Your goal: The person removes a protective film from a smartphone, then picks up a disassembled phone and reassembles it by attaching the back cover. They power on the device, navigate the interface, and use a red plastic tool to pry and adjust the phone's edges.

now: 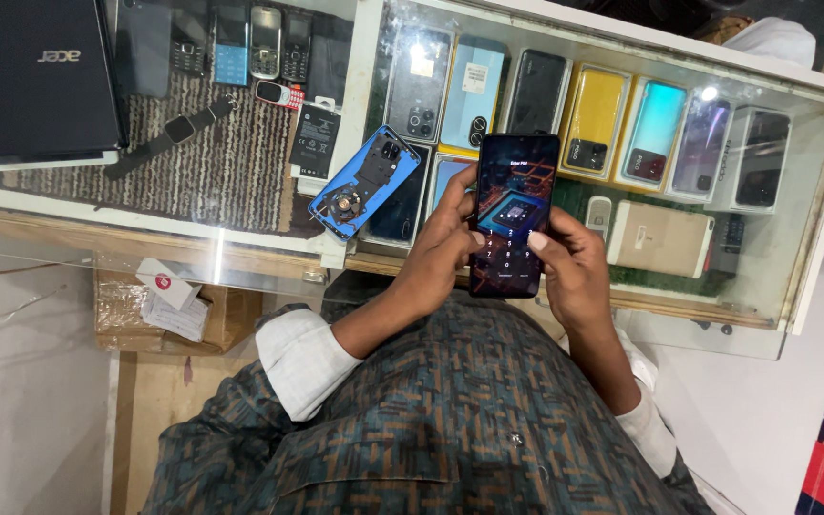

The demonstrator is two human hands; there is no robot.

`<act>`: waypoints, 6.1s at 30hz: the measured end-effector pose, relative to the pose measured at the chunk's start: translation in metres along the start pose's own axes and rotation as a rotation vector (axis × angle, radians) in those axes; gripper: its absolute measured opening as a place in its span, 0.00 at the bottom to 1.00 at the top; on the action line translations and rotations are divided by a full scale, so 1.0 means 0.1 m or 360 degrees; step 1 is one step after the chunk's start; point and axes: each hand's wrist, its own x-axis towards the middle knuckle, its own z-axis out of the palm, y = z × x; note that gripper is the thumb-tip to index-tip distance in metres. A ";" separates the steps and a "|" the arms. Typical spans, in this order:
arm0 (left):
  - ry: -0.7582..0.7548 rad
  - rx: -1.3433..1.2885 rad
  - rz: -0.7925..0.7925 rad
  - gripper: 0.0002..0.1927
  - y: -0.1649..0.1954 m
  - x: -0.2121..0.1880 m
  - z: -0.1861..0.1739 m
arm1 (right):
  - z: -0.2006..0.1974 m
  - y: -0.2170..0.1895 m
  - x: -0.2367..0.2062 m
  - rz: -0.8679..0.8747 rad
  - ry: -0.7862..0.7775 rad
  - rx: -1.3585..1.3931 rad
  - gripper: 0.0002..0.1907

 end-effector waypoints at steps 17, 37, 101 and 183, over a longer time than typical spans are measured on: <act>0.0057 -0.0026 -0.0033 0.39 0.05 -0.08 -0.01 | -0.15 0.00 -0.10 0.0018 0.0084 0.0183 0.29; 0.0111 0.0023 0.0043 0.38 0.02 -0.12 0.03 | 0.14 -0.05 -0.21 -0.0132 -0.0198 -0.0465 0.39; 0.0173 -0.0134 0.0217 0.40 -0.03 -0.09 0.15 | -0.22 0.04 -0.05 0.0092 -0.0061 0.0145 0.18; 0.0596 0.0006 0.0429 0.30 -0.28 -0.26 0.62 | -0.19 -0.26 0.03 -0.0102 -0.0505 -0.0295 0.29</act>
